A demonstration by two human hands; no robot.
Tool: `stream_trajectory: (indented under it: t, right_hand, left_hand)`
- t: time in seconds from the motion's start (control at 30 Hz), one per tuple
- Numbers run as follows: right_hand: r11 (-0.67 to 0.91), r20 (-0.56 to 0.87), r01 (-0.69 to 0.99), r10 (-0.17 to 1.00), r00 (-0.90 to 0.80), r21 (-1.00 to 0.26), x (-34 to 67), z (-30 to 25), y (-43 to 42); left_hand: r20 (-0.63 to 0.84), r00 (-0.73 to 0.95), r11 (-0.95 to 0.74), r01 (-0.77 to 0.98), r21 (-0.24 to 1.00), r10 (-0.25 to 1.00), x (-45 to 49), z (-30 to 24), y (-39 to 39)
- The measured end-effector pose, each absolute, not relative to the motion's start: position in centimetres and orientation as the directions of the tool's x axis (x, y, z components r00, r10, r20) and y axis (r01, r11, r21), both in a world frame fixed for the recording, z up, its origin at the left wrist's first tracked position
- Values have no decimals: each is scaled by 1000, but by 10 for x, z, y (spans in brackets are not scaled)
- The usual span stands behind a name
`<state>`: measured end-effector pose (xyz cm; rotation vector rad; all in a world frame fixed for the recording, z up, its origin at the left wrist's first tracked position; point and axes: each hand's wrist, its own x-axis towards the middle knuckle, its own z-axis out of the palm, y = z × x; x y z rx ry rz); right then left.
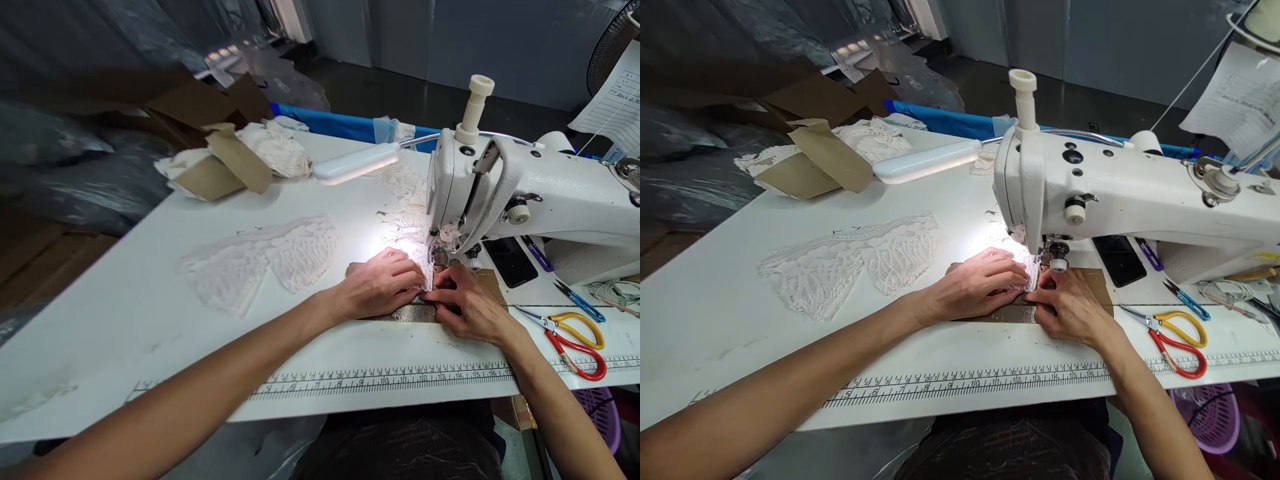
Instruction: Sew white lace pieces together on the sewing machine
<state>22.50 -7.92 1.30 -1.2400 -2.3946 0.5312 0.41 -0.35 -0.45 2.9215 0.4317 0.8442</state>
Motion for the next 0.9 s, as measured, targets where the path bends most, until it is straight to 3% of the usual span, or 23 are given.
stream_trajectory:
  t: [0.2, 0.27, 0.43, 0.6, 0.9]
  right_hand:
    - [334, 214, 683, 942, -258, -649, 233, 9, -74]
    - [320, 190, 717, 947, -258, -619, 234, 5, -73]
    - [494, 264, 727, 870, -417, -478, 233, -4, -71]
    - [527, 220, 773, 850, -478, -353, 229, 0, -71]
    - [406, 115, 878, 914, -389, -253, 218, 12, -74]
  left_hand:
    - [508, 835, -970, 243, 4, 211, 4, -2, -4]
    - [496, 845, -969, 245, -27, 200, 4, -3, -4]
    - [528, 835, -969, 232, -80, 156, 4, -4, -5]
    - [468, 871, -964, 231, -130, 146, 4, 3, -12]
    - [408, 877, -961, 278, -3, 252, 3, 6, -19]
